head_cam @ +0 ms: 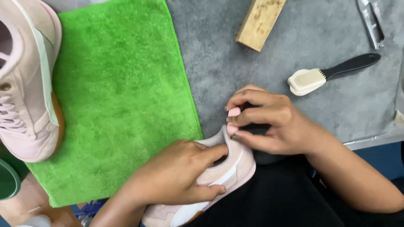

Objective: The person cleans a pair of pink sneakers by scraping the heel with a metal tool, then rubbing the collar and tongue with a pink eraser. They briefly inspect the shoe and continue erasing the collar area.

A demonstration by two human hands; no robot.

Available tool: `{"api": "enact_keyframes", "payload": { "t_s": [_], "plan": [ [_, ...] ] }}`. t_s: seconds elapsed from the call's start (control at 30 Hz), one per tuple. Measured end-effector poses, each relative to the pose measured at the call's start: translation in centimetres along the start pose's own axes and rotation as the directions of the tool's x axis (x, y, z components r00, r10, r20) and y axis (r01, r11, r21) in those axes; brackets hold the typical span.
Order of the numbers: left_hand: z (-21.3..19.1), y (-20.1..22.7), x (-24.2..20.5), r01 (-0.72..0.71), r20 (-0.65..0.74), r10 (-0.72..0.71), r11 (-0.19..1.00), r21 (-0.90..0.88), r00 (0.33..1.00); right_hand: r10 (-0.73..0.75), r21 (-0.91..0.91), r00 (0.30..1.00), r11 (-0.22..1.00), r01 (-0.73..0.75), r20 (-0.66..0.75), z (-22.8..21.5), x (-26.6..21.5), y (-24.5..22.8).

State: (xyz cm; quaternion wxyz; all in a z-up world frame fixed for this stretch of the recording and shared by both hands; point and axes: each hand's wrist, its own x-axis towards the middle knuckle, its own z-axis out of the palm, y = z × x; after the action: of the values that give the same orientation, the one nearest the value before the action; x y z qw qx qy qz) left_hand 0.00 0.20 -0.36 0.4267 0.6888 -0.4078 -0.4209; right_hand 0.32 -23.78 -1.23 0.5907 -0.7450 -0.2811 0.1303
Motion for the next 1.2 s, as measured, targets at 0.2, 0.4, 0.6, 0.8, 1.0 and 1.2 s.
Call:
{"api": "enact_keyframes", "payload": {
  "t_s": [0.2,0.4,0.6,0.8,1.0,1.2],
  "plan": [
    [-1.1,1.6,-0.9,-0.035,-0.036,0.034,0.999,-0.021,0.999,0.144,0.368,0.984,0.925,-0.096,-0.105,-1.8,-3.5,1.5],
    [-2.3,5.7,-4.3,-0.066,-0.103,0.079,0.989,0.132,0.992,0.331,0.901,0.877,0.378,0.215,-0.348,-0.5,-7.2,2.5],
    [-2.1,7.8,-5.7,-0.057,-0.189,0.079,0.991,0.12,0.979,0.45,0.929,0.835,0.322,0.18,-0.318,1.7,-7.3,2.6],
    [-0.1,8.4,-4.3,0.042,-0.43,0.111,0.943,0.329,0.896,0.443,0.896,0.817,0.405,0.185,-0.369,2.4,-7.1,0.7],
    [0.3,8.8,-3.1,0.006,-0.393,0.2,0.885,0.466,0.897,0.267,0.837,0.864,0.479,0.267,-0.428,2.6,-5.4,-1.5],
    [-1.5,9.9,-2.9,0.054,-0.473,0.078,0.965,0.258,0.878,0.28,0.799,0.891,0.585,0.137,-0.358,2.9,-6.4,-2.7]
  ]
}}
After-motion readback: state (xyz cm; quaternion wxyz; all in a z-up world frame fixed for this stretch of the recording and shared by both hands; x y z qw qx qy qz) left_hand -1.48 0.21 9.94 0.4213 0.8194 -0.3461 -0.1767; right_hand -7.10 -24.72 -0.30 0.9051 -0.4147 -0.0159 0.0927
